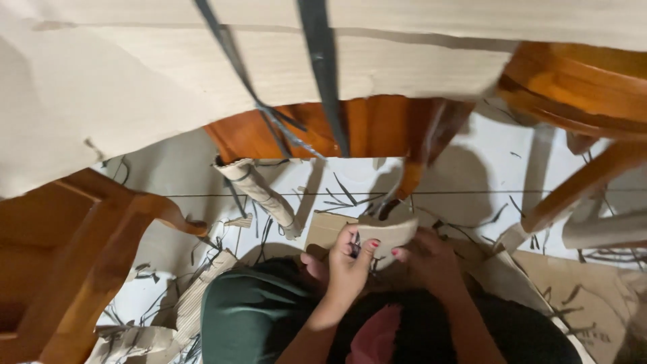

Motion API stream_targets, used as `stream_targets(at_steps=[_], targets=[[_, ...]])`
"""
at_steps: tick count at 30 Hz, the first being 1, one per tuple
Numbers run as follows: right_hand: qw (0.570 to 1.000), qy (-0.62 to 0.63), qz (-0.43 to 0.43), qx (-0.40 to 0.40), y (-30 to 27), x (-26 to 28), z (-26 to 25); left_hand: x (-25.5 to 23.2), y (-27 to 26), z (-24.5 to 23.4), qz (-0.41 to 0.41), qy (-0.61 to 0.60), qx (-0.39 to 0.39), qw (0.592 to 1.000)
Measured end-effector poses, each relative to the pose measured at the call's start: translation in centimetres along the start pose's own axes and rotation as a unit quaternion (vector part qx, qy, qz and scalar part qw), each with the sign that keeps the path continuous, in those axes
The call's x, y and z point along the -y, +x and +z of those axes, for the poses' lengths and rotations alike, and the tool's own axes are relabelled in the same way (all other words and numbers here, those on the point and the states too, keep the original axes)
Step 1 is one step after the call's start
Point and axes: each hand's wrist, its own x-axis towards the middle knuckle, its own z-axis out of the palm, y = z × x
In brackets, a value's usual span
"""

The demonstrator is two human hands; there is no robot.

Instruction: Wrapping cardboard around the legs of a wooden chair and securing it with plastic ties for protection.

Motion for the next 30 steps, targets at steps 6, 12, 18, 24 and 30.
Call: stream_targets(at_steps=[6,12,18,24,30], targets=[[0.981,-0.089,0.142,-0.097,0.0,2.6,-1.6,-0.1,2.2,-1.4,0.074,-0.045,-0.025,0.996],[0.990,0.013,-0.057,-0.125,1.6,-1.8,-2.8,6.7,1.3,-6.1,-0.054,0.168,-0.008,0.984],[0.977,0.105,-0.123,-0.139,1.8,-0.6,-4.5,18.4,-0.8,-10.5,-0.165,0.325,0.052,0.930],[0.972,0.092,-0.161,-0.148,4.0,-3.5,-4.5,10.9,1.2,-5.6,-0.163,0.449,0.258,0.839],[0.974,0.126,-0.185,-0.047,6.0,-4.5,-2.7,1.0,3.6,-1.8,-0.159,0.359,0.236,0.889]])
